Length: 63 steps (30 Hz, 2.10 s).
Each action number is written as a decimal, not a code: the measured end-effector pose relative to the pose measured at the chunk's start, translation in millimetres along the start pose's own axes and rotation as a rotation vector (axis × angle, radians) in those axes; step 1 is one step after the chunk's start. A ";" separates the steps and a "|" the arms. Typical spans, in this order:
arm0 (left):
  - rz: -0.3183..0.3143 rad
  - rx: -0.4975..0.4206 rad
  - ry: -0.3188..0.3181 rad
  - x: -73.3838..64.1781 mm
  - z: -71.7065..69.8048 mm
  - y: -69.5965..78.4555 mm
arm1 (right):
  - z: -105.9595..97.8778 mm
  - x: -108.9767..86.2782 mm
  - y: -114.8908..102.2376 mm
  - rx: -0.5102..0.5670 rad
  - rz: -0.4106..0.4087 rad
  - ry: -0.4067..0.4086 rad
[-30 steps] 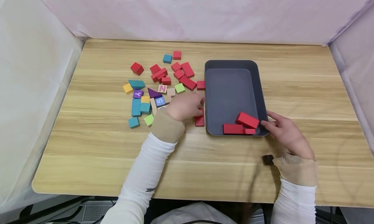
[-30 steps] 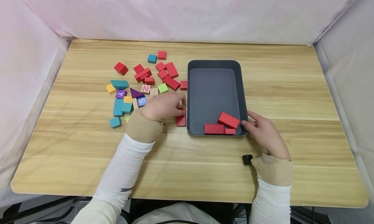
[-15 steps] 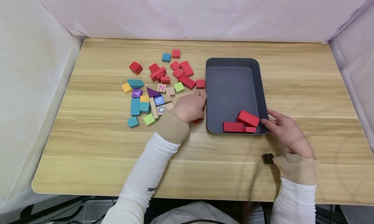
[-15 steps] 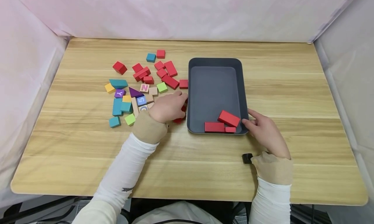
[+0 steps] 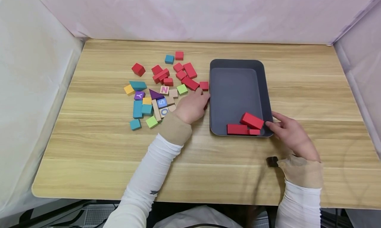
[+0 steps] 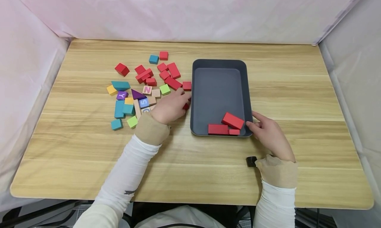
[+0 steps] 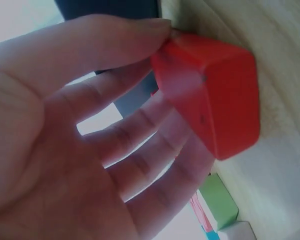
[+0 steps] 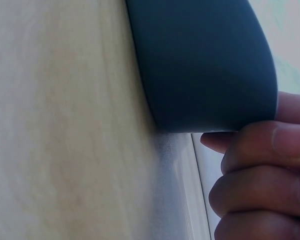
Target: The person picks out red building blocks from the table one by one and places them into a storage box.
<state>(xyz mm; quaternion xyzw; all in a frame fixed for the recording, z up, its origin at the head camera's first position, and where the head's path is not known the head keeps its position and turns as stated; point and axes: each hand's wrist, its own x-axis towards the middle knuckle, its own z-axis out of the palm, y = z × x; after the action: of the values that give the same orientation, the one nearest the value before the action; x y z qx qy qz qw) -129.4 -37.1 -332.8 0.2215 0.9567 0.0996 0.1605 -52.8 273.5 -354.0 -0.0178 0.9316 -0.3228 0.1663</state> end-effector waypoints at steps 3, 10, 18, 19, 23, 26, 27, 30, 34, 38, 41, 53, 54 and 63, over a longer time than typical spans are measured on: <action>-0.006 -0.005 -0.013 -1.4 -1.1 -2.5 | -0.4 -0.3 -1.0 -0.006 0.005 -0.004; -0.038 0.020 -0.082 -4.1 -5.7 -7.1 | 0.3 -0.8 -2.5 0.021 0.017 -0.001; -0.012 -0.006 -0.066 -3.8 -7.0 -9.2 | 1.0 -0.9 -1.3 0.023 0.028 -0.004; -0.005 -0.014 -0.062 -3.7 -6.9 -9.5 | 1.3 -0.8 -1.5 0.027 0.033 -0.001; 0.007 -0.045 -0.055 -3.6 -8.2 -10.6 | 1.4 -1.1 -1.3 0.046 0.029 0.003; -0.022 -0.057 -0.035 -5.1 -12.7 -11.2 | 1.4 -1.1 -0.8 0.041 0.024 0.008; -0.035 -0.064 -0.025 -5.9 -14.9 -11.2 | 1.4 -0.8 -0.6 0.038 0.023 0.008; -0.053 -0.084 0.011 -8.1 -21.8 -9.1 | 1.6 0.1 0.3 0.028 0.015 0.014; -0.003 -0.111 0.038 -11.0 -27.6 0.4 | 1.5 0.8 1.3 0.027 0.009 0.008; 0.080 -0.099 0.059 -12.6 -26.7 13.5 | 2.1 1.5 0.5 0.033 0.030 0.006; 0.144 -0.083 0.059 -12.1 -22.6 22.4 | 2.2 1.9 -0.3 0.032 0.042 0.005; 0.302 -0.001 0.009 -16.0 -18.2 43.9 | 1.2 1.8 0.5 0.025 0.020 0.007; 0.315 0.001 -0.001 -16.2 -17.0 45.3 | 1.0 1.6 0.4 0.026 0.012 0.005; 0.326 0.042 -0.059 -15.6 -5.0 53.4 | 0.3 1.8 -1.0 0.018 -0.004 0.000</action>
<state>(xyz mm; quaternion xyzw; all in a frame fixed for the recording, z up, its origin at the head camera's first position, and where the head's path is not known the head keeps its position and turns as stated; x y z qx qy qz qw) -96.9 2.2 -310.2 0.3800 0.9047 0.0978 0.1657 -54.5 272.2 -354.2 -0.0180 0.9287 -0.3313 0.1658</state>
